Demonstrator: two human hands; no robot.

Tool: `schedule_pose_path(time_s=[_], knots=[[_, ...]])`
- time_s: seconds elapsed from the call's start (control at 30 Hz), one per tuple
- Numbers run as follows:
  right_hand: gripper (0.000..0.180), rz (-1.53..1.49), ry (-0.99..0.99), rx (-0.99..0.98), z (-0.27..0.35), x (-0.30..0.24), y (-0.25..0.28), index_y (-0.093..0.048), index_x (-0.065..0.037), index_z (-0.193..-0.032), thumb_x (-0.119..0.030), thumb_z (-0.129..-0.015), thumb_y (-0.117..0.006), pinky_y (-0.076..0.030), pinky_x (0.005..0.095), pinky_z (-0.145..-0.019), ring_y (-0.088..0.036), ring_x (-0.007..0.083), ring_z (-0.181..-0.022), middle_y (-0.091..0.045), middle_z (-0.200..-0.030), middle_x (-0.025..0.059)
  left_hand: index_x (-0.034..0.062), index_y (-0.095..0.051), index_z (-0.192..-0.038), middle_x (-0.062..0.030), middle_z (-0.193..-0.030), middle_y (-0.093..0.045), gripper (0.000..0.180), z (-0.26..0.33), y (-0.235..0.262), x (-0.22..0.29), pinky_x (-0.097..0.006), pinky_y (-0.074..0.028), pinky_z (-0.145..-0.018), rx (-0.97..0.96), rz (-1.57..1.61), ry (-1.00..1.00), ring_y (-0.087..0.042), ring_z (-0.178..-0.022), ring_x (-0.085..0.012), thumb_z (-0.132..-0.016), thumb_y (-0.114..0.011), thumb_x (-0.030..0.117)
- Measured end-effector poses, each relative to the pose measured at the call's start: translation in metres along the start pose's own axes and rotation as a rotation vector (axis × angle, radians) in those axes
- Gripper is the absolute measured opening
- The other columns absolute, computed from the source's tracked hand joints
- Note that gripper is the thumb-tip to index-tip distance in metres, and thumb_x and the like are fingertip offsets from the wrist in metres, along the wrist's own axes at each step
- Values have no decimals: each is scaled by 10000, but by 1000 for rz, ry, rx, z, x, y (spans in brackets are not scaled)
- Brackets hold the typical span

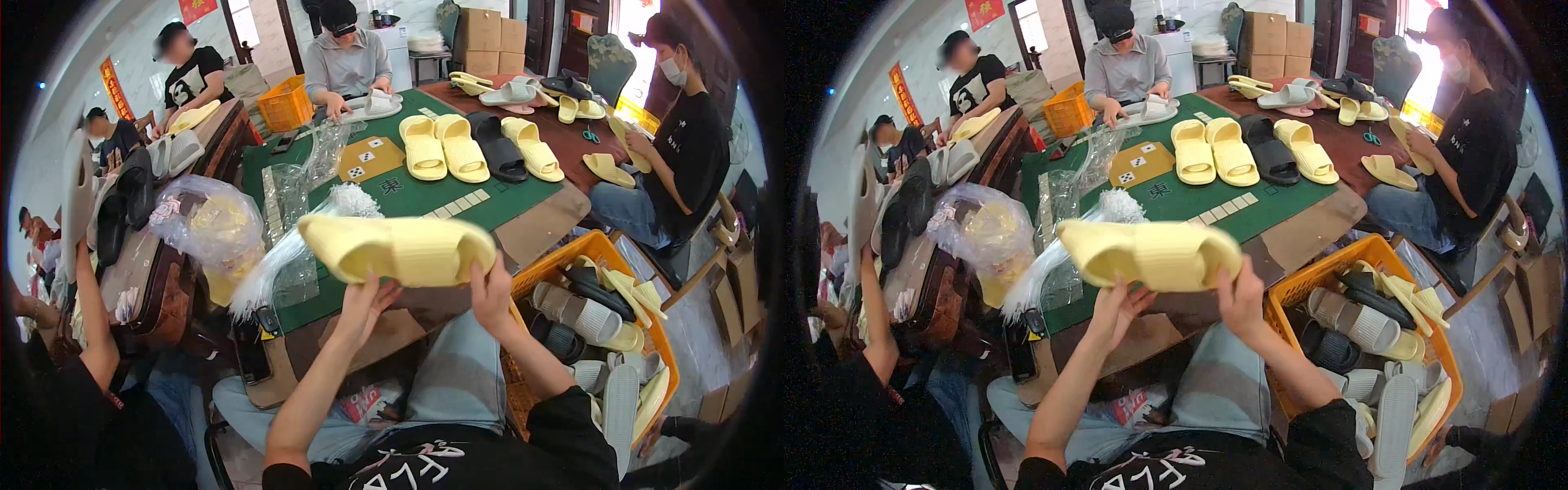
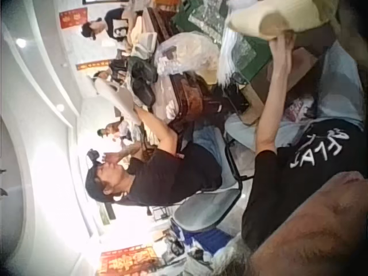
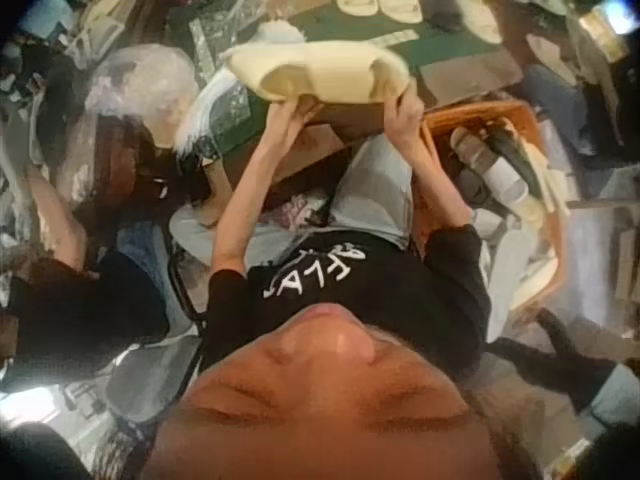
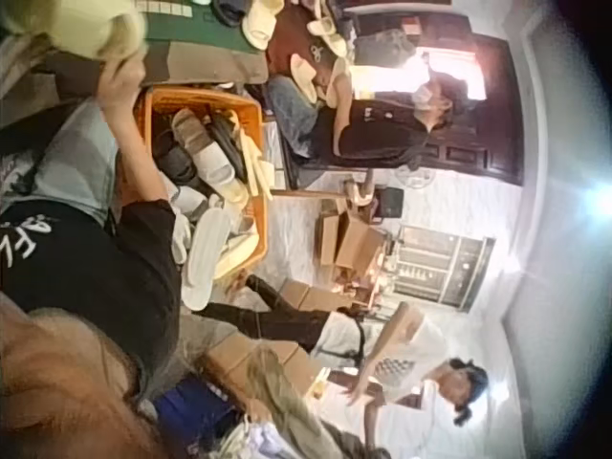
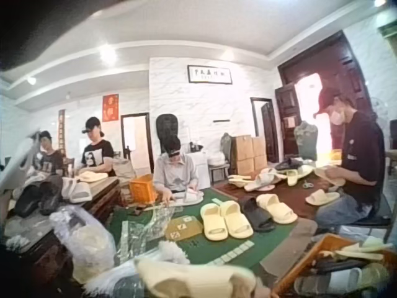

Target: The person pairs and secures slides together by hand, threading plastic tag fasteners through each pair of slippers and locking the ties.

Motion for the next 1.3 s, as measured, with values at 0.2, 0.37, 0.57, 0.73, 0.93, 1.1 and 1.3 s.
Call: schedule_pose_path(time_s=[0.2, 0.37, 0.57, 0.73, 0.93, 1.1, 1.3], knots=[[179, 65, 304, -291, 44, -37, -11, -536, -12, -930, -33, -766, -606, -452, 353, -476, -584, 304, -553, -578, -716, 140, 97, -416, -1257, -66, -1192, -541, 431, 9, 44, 5, -375, -505, -846, 480, 209, -181, -563, -1053, -208, -910, -507, 336], [170, 16, 86, -27, 33, -20, 19, -516, 43, -986, -74, -863, -520, -440, 310, -494, -586, 217, -555, -597, -718, 144, 79, -439, -1228, -102, -1133, -559, 366, 16, 109, 77, -390, -521, -811, 657, 230, -455, -586, -999, -250, -907, -489, 247], [269, -398, -772, -437, 40, 29, -11, -538, 44, -1028, -181, -880, -517, -446, 226, -399, -556, 120, -488, -603, -753, 84, 7, -561, -1136, -74, -1085, -590, 277, 8, 97, 133, -284, -475, -818, 574, -822, -900, -579, -958, -137, -910, -437, 107], [250, -466, -989, -522, 69, 31, -65, -518, 76, -979, -155, -885, -498, -492, 244, -420, -635, 180, -517, -620, -746, 125, 13, -596, -1125, -107, -1049, -645, 326, -45, 103, 95, -280, -448, -835, 305, -975, -259, -593, -967, -168, -828, -462, 25], [385, -23, -680, -706, 54, 32, -70, -590, 61, -741, -277, -909, -513, -493, 300, -448, -632, 199, -489, -607, -595, 129, 33, -621, -1094, -163, -1055, -635, 467, -53, 107, 63, -297, -437, -866, 84, -1258, -178, -603, -993, -288, -698, -404, -86], [291, 181, -312, -529, 10, 69, -86, -595, 2, -708, -234, -870, -544, -464, 399, -584, -594, 336, -620, -595, -632, 152, 45, -623, -1060, -171, -1131, -583, 335, -66, 133, 73, -373, -400, -936, 461, -1482, -499, -517, -1093, -330, -748, -517, -12], [250, 90, -305, -467, -25, 125, -152, -593, 0, -769, -232, -853, -561, -463, 434, -625, -591, 380, -697, -613, -714, 187, 144, -529, -1232, -189, -1339, -400, 387, -80, 173, 52, -489, -307, -998, 469, -2027, -229, -353, -1238, -395, -890, -468, 314]])
Point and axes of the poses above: each hand's wrist, its own z-axis away from the middle knuckle, its own y-axis out of the back of the hand, x = y × z, the point moved 4 cm from there along -z, towards the middle knuckle
